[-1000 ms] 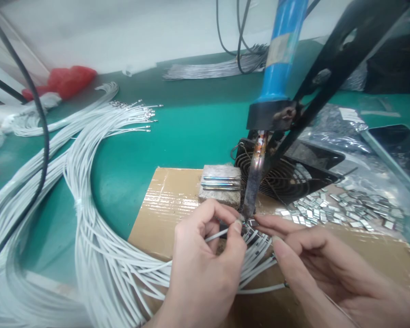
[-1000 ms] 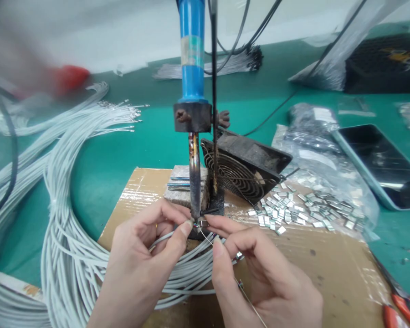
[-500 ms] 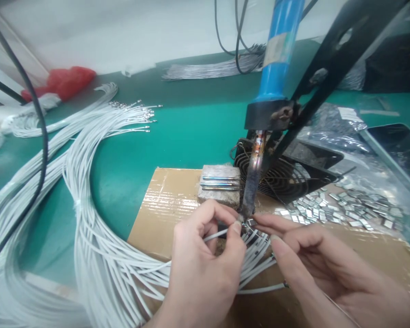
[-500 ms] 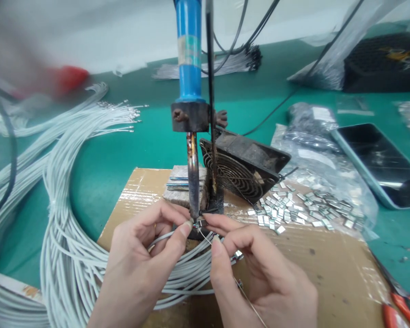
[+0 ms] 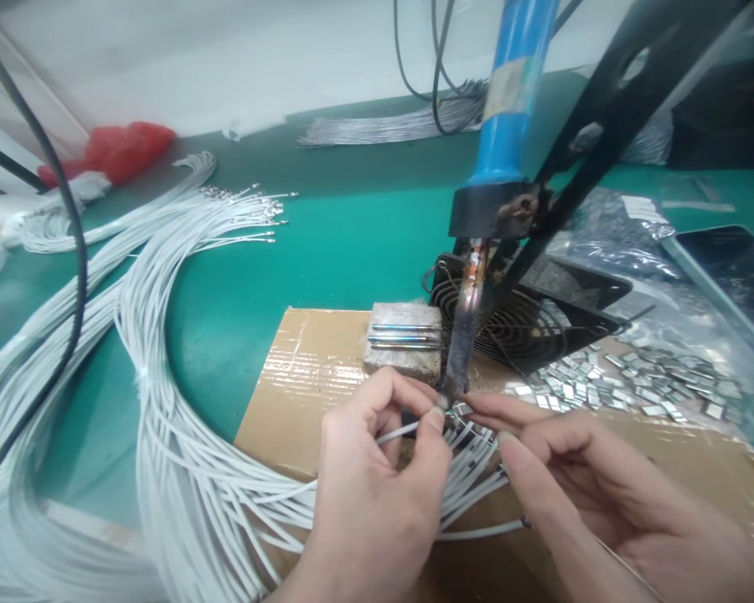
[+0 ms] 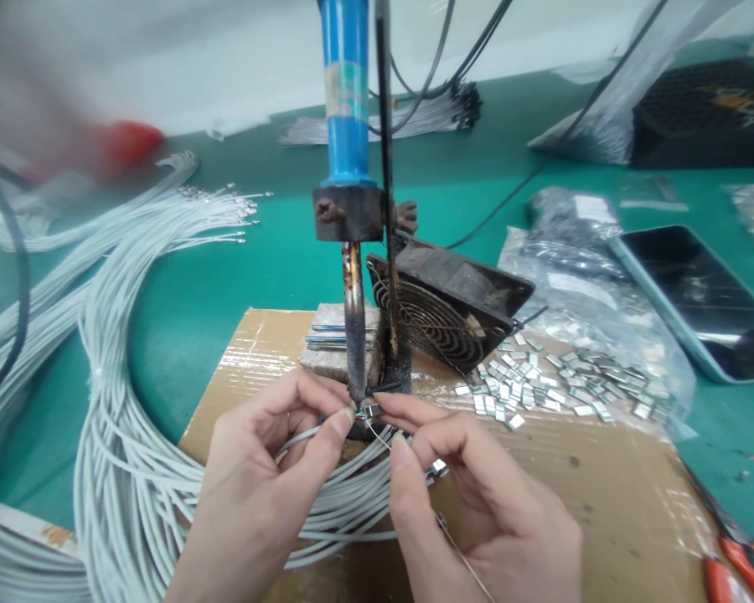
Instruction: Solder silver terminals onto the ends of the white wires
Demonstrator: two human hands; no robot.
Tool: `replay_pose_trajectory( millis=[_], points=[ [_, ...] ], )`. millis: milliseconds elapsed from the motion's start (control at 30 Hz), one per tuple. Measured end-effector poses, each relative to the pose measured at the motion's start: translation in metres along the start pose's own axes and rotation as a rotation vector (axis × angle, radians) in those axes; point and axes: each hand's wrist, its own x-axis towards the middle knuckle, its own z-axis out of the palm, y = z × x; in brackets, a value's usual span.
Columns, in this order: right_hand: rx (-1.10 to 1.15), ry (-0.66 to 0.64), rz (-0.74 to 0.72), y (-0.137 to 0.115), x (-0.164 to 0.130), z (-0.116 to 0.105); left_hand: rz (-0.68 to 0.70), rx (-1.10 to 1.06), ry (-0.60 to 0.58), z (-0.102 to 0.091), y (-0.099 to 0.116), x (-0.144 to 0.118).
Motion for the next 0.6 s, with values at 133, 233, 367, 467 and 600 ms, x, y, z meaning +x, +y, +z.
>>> replay_pose_trajectory(
  millis=[133, 233, 367, 467, 600],
  points=[
    [-0.009, -0.015, -0.01, -0.001, -0.001, 0.001, -0.035, 0.064, -0.024, 0.0, -0.002, -0.001],
    [0.009, 0.018, 0.004, -0.002, -0.001, 0.002, -0.032, 0.086, 0.004, 0.0, -0.005, -0.002],
    [0.026, 0.053, 0.041, -0.005, 0.0, 0.004, 0.028, 0.081, 0.019, 0.0, -0.013, -0.003],
    [0.034, 0.064, 0.093, -0.008, -0.002, 0.008, 0.066, 0.075, 0.025, 0.001, -0.017, -0.004],
    [0.021, 0.138, 0.23, -0.014, -0.011, 0.014, 0.057, 0.092, 0.031, 0.003, -0.016, -0.003]
  ],
)
